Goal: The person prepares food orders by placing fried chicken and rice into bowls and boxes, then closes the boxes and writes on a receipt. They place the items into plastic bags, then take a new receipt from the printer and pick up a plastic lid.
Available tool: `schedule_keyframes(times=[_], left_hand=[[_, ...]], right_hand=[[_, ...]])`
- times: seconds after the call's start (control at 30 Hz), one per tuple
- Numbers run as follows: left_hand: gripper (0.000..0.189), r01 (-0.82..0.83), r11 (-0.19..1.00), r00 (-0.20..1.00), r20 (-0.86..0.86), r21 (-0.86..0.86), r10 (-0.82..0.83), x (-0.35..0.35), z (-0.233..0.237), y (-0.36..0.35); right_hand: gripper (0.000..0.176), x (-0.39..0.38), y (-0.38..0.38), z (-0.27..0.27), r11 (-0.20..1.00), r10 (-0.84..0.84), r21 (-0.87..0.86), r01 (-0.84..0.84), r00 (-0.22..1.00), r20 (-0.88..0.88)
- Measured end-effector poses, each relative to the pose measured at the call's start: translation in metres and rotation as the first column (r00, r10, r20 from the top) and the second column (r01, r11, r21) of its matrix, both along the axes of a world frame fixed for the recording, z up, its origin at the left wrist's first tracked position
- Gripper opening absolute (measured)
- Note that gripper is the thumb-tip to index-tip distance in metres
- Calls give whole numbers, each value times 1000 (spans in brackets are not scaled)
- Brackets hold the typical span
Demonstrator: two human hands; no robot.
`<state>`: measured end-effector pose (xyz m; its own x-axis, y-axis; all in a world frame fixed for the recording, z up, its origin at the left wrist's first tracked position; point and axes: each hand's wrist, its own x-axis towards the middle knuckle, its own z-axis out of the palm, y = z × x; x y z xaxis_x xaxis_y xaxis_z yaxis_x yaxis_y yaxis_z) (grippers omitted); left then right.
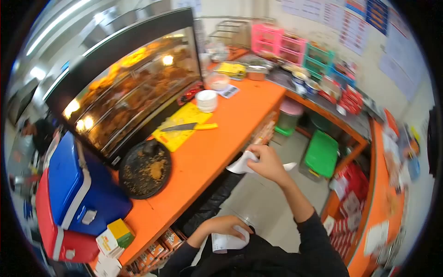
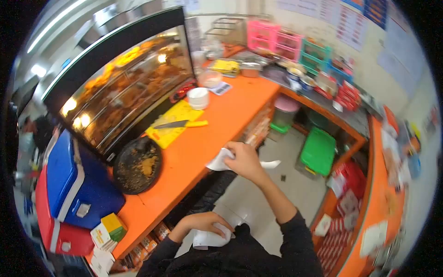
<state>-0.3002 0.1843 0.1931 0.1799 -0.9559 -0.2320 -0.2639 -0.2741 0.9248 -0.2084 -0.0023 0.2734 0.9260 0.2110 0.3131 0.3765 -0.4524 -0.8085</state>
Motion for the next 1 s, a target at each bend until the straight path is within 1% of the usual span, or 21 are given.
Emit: schedule_keyframes(times=[0.03, 0.07, 0.1, 0.13, 0.17, 0.23, 0.27, 0.3, 0.33, 0.37, 0.43, 0.47, 0.5, 0.57, 0.6, 0.63, 0.7, 0.77, 0.83, 0.9, 1.0], left_hand=[[41, -23, 1000, 1000, -8, -14, 23, 10, -9, -1], [41, -93, 996, 996, 0, -14, 93, 22, -17, 2], [42, -425, 886, 905, -63, -186, 421, 36, -25, 7], [44, -688, 646, 717, -170, -332, 676, 51, -32, 16], [48, -832, 405, 527, -310, -380, 792, 68, -39, 29], [49, -900, 15, 299, -590, -436, 750, 88, -29, 69], [48, -843, -136, 214, -557, -520, 802, 97, -15, 82], [48, -743, -268, 133, -528, -613, 839, 110, 3, 92], [42, -807, -272, -71, -371, -525, 926, 115, 17, 106], [38, -843, -296, -143, -344, -450, 928, 119, 30, 117], [33, -851, -272, -113, -349, -450, 930, 130, 42, 142], [36, -869, -190, -42, -315, -456, 948, 138, 51, 156], [36, -871, -205, -59, -319, -447, 946, 147, 58, 170], [40, -943, 88, 124, -93, -322, 988, 165, 73, 195], [43, -932, 167, 203, -80, -323, 976, 176, 82, 204], [43, -933, 155, 190, -78, -326, 979, 185, 91, 212], [42, -859, 392, 380, 103, -328, 919, 200, 110, 223], [40, -846, 388, 360, 146, -366, 921, 218, 118, 227], [38, -835, 360, 335, 133, -416, 933, 229, 115, 227], [36, -839, 380, 346, 159, -390, 925, 240, 114, 228], [34, -884, 327, 339, 23, -335, 940, 254, 112, 226]], right_hand=[[16, 27, 24, -11, 945, 142, 314, -94, 981, -133], [17, 39, 47, -9, 856, 149, 516, -26, 969, -199], [18, 46, 69, -5, 730, 170, 681, 64, 947, -272], [25, 49, 91, -4, 587, 208, 796, 145, 924, -321], [28, 48, 109, 2, 402, 345, 910, 105, 903, -256], [32, 51, 133, -28, 362, 431, 920, 149, 848, -307], [35, 48, 142, -42, 442, 454, 888, 129, 821, -345], [38, 46, 151, -54, 420, 506, 900, 116, 794, -338], [42, 43, 158, -63, 452, 549, 884, 118, 744, -380], [42, 44, 160, -71, 485, 630, 872, 61, 667, -397], [52, 77, 154, -85, 361, 727, 925, -120, 658, -199], [57, 109, 157, -74, 391, 760, 896, -211, 623, -185], [63, 143, 163, -61, 417, 789, 862, -287, 586, -187], [70, 192, 188, -6, 432, 861, 693, -576, 493, -127], [70, 207, 205, 14, 390, 893, 667, -635, 439, -105], [71, 218, 222, 32, 342, 921, 633, -694, 381, -80], [68, 239, 249, 67, 305, 938, 635, -709, 340, -70], [67, 254, 261, 87, 268, 950, 635, -724, 309, -48], [56, 265, 263, 94, 367, 861, 485, -794, 487, 146], [51, 278, 261, 98, 353, 856, 440, -826, 475, 205], [54, 300, 263, 99, 333, 866, 432, -838, 453, 211]])
